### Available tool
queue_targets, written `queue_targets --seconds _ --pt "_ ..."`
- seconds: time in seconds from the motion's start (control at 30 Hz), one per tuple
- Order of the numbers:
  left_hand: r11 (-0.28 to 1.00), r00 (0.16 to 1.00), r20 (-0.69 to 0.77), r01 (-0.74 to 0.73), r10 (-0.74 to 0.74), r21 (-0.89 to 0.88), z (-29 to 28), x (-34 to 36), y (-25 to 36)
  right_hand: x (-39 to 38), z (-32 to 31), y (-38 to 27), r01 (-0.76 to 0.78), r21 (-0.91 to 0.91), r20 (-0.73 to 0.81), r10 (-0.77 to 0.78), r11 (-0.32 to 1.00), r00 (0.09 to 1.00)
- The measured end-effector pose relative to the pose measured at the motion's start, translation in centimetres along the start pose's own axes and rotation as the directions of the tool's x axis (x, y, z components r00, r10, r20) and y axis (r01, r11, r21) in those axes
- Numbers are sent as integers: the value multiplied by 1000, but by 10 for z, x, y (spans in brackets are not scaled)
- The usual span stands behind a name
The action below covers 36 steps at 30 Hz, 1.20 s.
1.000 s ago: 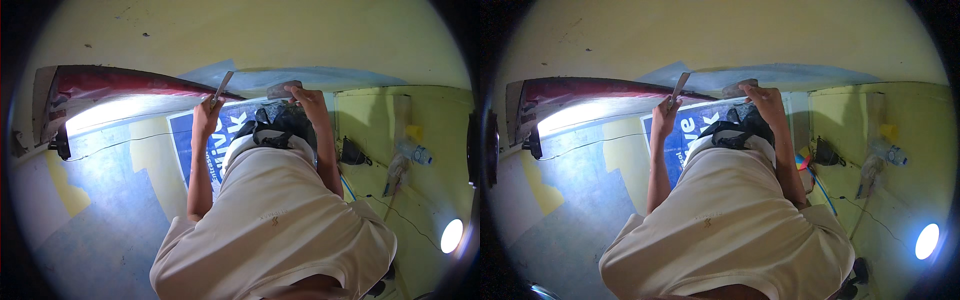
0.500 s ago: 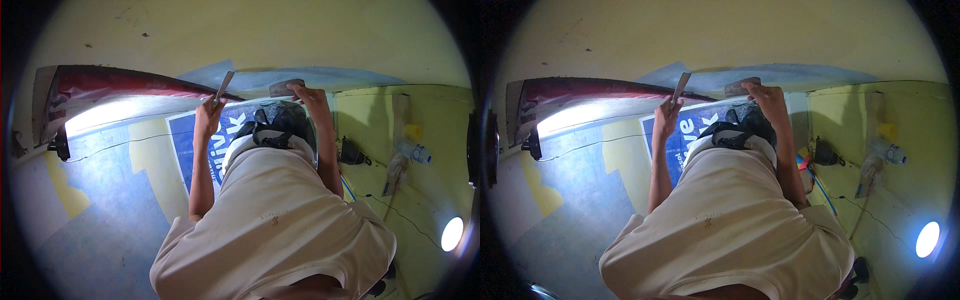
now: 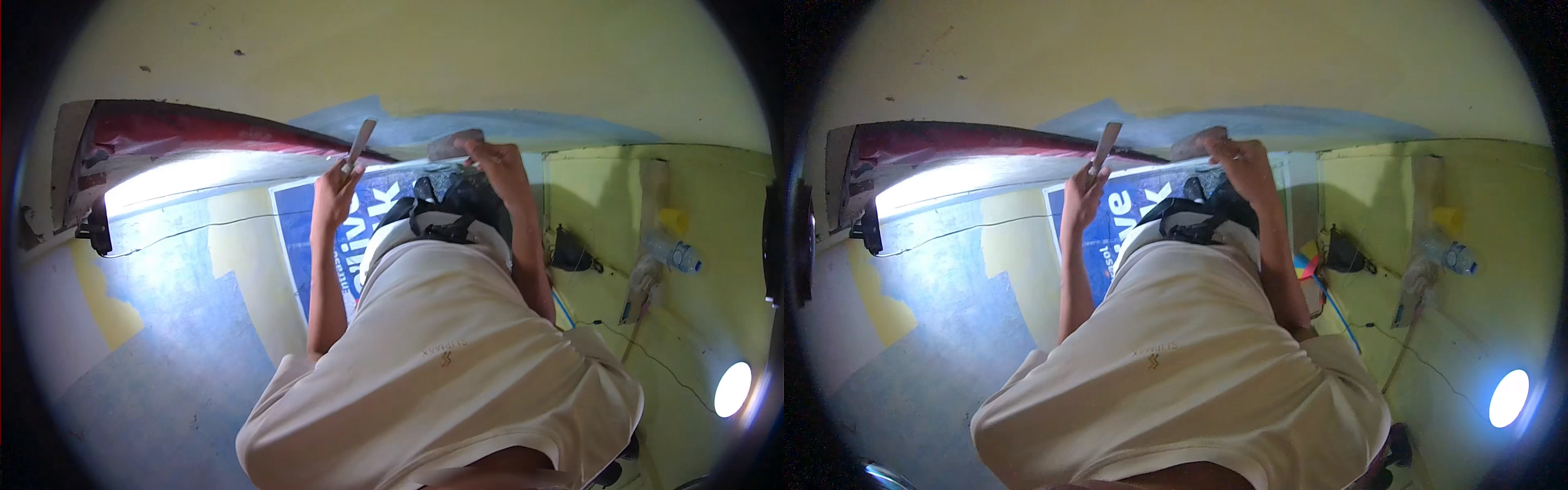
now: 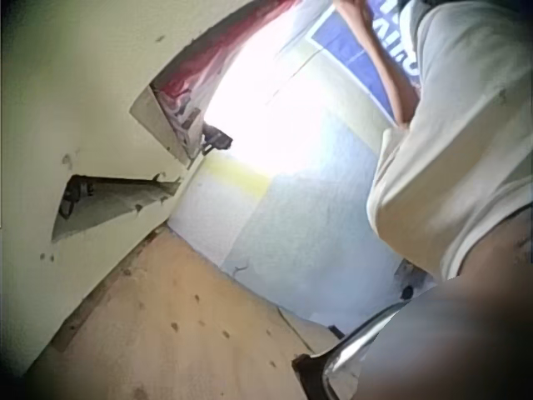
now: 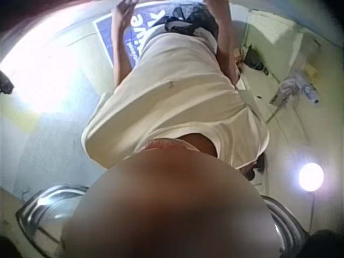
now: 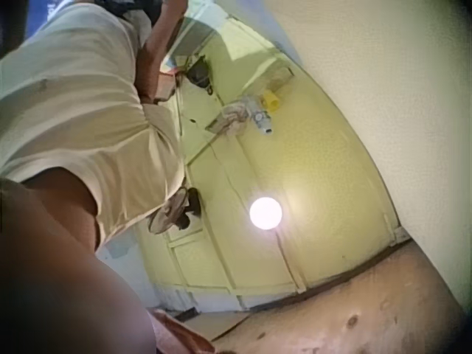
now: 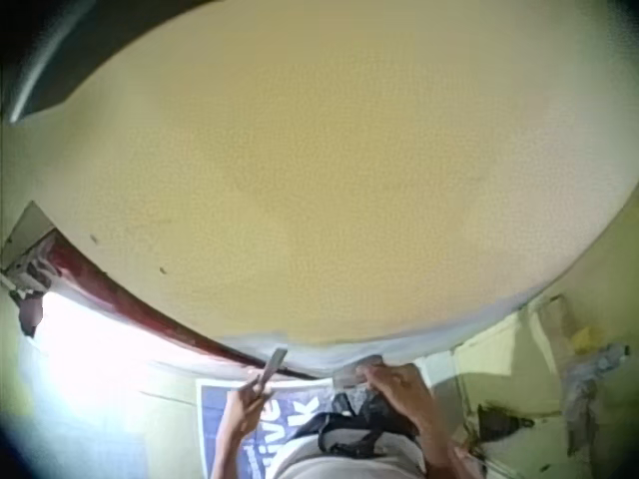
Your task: The person patches a damaged area on a wall by applying joint compound with a putty knife.
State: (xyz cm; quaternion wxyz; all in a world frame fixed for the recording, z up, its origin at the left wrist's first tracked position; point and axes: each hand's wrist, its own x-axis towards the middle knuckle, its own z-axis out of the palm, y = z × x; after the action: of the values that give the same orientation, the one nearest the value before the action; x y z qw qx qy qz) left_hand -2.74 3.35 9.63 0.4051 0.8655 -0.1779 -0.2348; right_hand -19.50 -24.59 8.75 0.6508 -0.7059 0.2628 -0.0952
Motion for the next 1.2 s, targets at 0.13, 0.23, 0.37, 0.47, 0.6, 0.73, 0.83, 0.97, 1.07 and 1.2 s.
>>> queue_targets --seconds 0.13,0.23,0.37,0.47,0.6,0.73,0.83,0.97,1.07,1.2 --pt "880 996 30 83 -78 -468 1 -24 -33 -1 18 -20 43 -298 224 26 954 974" --pt "833 977 186 21 99 -553 17 -25 13 -7 50 -27 181 -150 470 -91 972 878" --pt "693 947 227 8 225 -721 60 -33 37 -9 71 -34 266 59 573 -251 962 780" --pt "751 921 243 -74 304 -657 64 -34 38 -1 65 -27 306 17 609 -253 952 752" --pt "782 967 114 -111 226 -614 59 -37 55 -1 57 -33 129 36 589 -125 991 798" --pt "809 972 196 13 127 -588 43 -45 42 5 51 -30 193 -6 629 -146 981 763" --pt "765 979 203 113 23 -634 45 -50 51 11 44 -28 143 -57 667 -69 988 742" --pt "747 985 149 164 -88 -644 56 -51 51 16 29 -34 274 -116 647 -136 955 750" --pt "841 991 117 118 -66 -528 62 -53 35 17 15 -54 -15 -17 636 22 1000 771" --pt "648 984 169 166 -58 -743 71 -52 31 31 -9 -52 99 -2 644 -75 995 761"
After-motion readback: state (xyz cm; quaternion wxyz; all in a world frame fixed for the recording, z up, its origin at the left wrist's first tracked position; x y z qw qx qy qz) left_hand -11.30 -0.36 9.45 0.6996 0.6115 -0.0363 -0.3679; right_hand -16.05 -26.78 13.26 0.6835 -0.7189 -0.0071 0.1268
